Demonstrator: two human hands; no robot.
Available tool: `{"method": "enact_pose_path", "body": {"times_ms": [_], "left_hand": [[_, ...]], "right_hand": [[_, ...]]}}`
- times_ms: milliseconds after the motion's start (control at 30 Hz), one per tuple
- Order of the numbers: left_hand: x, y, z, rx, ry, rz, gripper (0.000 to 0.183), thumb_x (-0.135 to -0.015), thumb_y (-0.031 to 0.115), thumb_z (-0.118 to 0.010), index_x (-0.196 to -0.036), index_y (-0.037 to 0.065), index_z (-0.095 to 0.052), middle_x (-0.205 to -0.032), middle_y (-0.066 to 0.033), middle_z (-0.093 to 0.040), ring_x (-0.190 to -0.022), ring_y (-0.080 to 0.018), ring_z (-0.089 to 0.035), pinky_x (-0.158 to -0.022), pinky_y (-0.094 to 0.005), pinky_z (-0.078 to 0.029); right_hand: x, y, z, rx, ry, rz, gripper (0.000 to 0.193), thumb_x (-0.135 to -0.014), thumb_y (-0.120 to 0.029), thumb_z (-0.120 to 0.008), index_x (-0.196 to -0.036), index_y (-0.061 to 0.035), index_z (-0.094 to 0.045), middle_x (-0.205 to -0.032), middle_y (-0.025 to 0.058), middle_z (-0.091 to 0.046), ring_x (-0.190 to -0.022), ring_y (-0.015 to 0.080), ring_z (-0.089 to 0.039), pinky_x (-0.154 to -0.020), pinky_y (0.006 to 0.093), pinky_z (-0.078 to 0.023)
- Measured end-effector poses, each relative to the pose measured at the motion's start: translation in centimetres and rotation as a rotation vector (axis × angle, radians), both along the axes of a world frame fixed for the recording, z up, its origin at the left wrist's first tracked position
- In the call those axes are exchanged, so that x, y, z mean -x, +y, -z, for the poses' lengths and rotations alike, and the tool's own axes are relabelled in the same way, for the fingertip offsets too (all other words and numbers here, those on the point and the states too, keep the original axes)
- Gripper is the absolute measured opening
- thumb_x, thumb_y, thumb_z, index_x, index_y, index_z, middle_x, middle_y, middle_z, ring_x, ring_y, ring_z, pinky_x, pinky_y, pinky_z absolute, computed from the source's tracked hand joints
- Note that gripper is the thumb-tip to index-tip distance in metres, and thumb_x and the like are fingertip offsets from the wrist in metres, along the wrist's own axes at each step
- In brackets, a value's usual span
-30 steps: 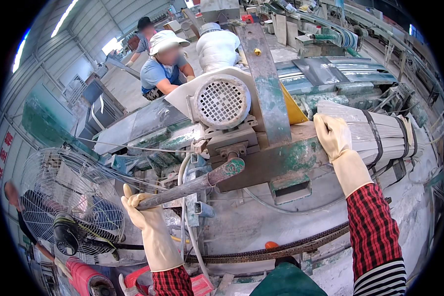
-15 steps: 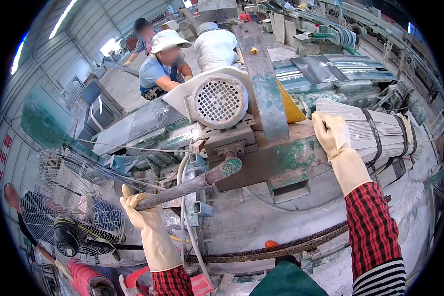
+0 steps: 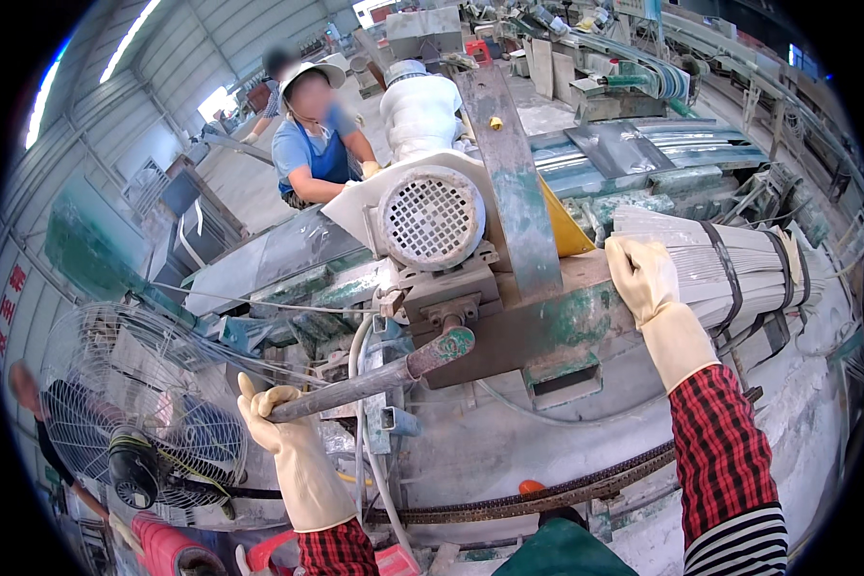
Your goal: The person operates a machine in a factory setting, using a long metal rod to control a lever. They repeatedly pull the lever to activate the machine while another worker handles materials nearby. The person also briefly handles a white sheet-like material.
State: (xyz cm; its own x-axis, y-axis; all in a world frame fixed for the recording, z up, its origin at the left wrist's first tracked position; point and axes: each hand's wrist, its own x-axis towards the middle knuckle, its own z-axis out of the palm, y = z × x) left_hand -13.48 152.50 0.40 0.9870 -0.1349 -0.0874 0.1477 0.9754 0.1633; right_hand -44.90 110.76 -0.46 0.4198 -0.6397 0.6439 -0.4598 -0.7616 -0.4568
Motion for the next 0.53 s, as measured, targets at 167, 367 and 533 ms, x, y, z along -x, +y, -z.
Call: {"method": "enact_pose_path", "body": {"times_ms": [167, 367, 533], "left_hand": [[-0.6, -0.3, 1.2, -0.040, -0.006, -0.007, 0.032, -0.104, 0.021, -0.046, -0.128, 0.007, -0.063, -0.056, 0.0103, -0.048, -0.045, -0.0049, -0.050, -0.057, -0.0264, -0.056], [-0.1, -1.1, 0.5, -0.091, 0.015, -0.056, 0.032, -0.103, 0.018, -0.047, -0.130, 0.008, -0.060, -0.055, 0.0109, -0.046, -0.045, -0.0038, -0.051, -0.055, -0.0222, -0.054], [-0.5, -0.7, 1.0, -0.172, -0.021, -0.098, 0.032, -0.103, 0.020, -0.049, -0.129, 0.008, -0.061, -0.054, 0.0094, -0.047, -0.045, -0.0047, -0.052, -0.056, -0.0222, -0.054]], "right_hand": [[0.2, -0.3, 0.1, -0.009, 0.039, 0.026, 0.022, -0.094, -0.023, -0.058, -0.086, -0.0116, -0.074, -0.082, 0.0137, -0.071, -0.082, 0.0369, -0.065, -0.079, 0.0446, -0.051], [0.4, -0.2, 0.3, 0.003, 0.001, 0.021, 0.023, -0.095, -0.026, -0.057, -0.090, -0.0121, -0.075, -0.084, 0.0136, -0.072, -0.085, 0.0385, -0.065, -0.081, 0.0456, -0.051], [0.3, -0.2, -0.1, -0.048, 0.025, -0.018, 0.026, -0.095, -0.029, -0.056, -0.091, -0.0108, -0.075, -0.084, 0.0169, -0.072, -0.087, 0.0404, -0.066, -0.082, 0.0460, -0.051]]}}
